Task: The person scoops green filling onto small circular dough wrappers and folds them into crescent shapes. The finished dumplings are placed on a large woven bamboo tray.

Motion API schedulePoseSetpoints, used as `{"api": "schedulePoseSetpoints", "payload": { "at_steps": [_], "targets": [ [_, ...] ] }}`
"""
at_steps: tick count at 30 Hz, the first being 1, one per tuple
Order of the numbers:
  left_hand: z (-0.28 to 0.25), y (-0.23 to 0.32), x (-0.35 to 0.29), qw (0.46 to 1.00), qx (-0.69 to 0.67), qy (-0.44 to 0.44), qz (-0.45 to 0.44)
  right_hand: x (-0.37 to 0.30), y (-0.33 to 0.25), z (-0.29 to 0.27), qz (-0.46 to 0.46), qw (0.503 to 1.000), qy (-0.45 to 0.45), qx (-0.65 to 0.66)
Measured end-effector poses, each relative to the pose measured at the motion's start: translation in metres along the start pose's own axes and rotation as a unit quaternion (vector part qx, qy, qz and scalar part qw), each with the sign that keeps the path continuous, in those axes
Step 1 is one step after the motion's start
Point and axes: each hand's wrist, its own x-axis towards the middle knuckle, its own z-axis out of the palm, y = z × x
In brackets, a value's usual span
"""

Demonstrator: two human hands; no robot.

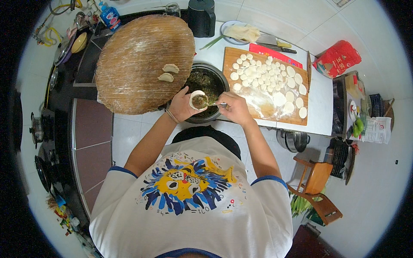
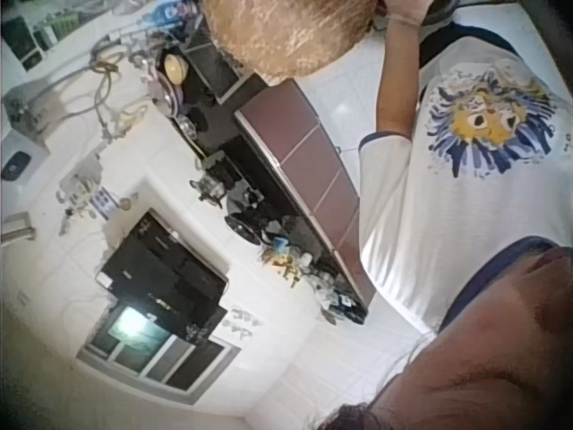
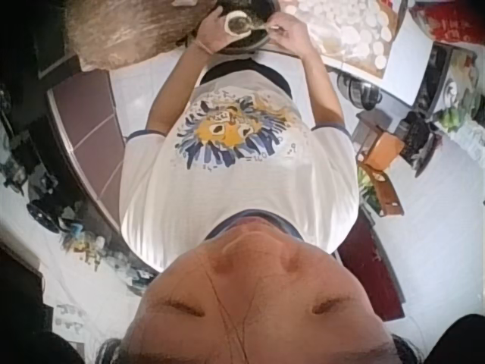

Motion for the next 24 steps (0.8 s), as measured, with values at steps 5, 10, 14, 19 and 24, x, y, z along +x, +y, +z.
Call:
{"api": "schedulePoseSetpoints", "payload": {
  "at_steps": [5, 10, 14, 19, 24],
  "targets": [
    [0.001, -0.001, 0.0, 1.0, -0.024, -0.01, -0.002, 0.0, 0.002, -0.002, 0.011, 1.0, 0.003, -0.027],
    [0.0, -0.002, 0.002, 0.998, -0.041, 0.046, 0.007, -0.007, 0.026, 0.014, 0.143, 0.979, 0.001, 0.145],
    [0.0, 0.001, 0.004, 0.998, -0.007, 0.05, 0.026, -0.012, 0.037, 0.023, 0.18, 0.954, 0.024, 0.237],
    [-0.01, 0.001, 0.008, 0.999, -0.029, 0.032, 0.022, -0.005, 0.015, 0.014, 0.062, 0.993, 0.014, 0.099],
    [-0.021, -0.002, 0.015, 0.996, -0.025, 0.084, 0.025, -0.01, 0.029, 0.022, 0.156, 0.945, 0.012, 0.289]
  ]
}}
